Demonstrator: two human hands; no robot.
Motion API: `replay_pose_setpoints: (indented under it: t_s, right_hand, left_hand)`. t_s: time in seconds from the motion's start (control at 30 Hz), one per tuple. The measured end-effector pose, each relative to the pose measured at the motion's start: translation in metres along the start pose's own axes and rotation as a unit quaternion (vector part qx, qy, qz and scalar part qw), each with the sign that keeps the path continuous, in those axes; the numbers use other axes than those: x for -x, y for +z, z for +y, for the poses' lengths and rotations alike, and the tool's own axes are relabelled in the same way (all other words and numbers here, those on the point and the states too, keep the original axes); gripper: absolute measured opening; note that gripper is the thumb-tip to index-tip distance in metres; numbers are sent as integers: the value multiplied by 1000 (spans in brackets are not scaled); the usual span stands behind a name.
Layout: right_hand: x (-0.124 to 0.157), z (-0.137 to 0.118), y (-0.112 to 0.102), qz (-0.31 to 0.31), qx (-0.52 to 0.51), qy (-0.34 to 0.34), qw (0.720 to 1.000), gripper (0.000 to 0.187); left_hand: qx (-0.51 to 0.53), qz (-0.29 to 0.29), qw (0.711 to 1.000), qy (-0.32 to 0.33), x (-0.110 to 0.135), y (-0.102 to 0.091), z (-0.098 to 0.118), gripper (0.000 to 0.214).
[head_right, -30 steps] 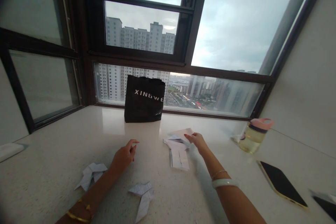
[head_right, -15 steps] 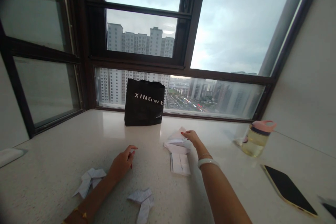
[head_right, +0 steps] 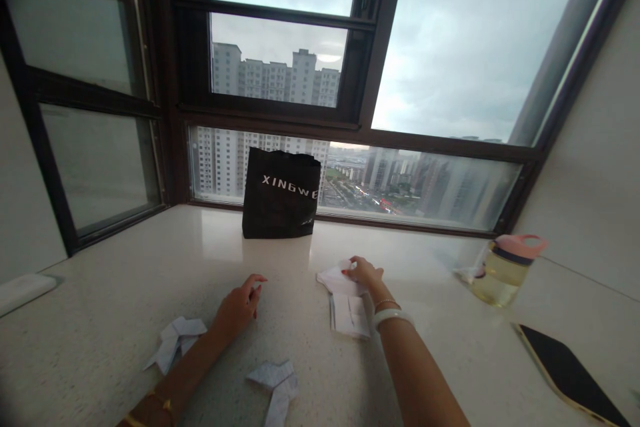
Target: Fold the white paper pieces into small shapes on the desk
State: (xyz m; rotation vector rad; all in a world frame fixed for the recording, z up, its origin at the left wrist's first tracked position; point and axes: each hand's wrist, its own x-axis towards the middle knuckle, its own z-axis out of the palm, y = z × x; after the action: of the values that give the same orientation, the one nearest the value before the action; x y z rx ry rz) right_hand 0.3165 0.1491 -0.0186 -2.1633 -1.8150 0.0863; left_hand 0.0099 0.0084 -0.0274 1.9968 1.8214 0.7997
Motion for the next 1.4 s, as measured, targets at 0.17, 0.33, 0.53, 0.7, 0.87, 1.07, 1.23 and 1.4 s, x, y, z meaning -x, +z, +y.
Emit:
replay_pose_setpoints:
  t_s: [0.17,0.33,0.53,0.7,0.87,1.07,1.23,1.4]
  right_hand:
    - [13,-4,-6,29,17,9,999,40]
    - [31,-28,-30,83,-80,30,993,32]
    - [102,-76,-22,-103,-171,-203,959,31]
    - [168,-101,-15,-324,-71,-386,861,52]
    - [174,-108,-14,-367,-107,-384,840,32]
    - [164,-116,4,-320,-357,-254,840,29]
    - [167,-124,6,-283,-461,-211,814,36]
    - [167,-124,5,-249,-551,-204,770,49]
  left_hand:
    - [-1,6,1000,-7,0,-1,1,35]
    - [4,9,1000,-12,1,-1,0,34]
    - [-30,35,999,-14,4,-6,4,31]
    - [-166,2,986,-29,11,-33,4,24]
    - [-238,-79,962,-105,26,-81,-24,30]
    - [-206,-159,955,-144,40,-114,-56,42]
    - [-177,-166,964,-107,38,-101,-61,26]
    - [-78,-115,989,-54,24,-75,-50,27]
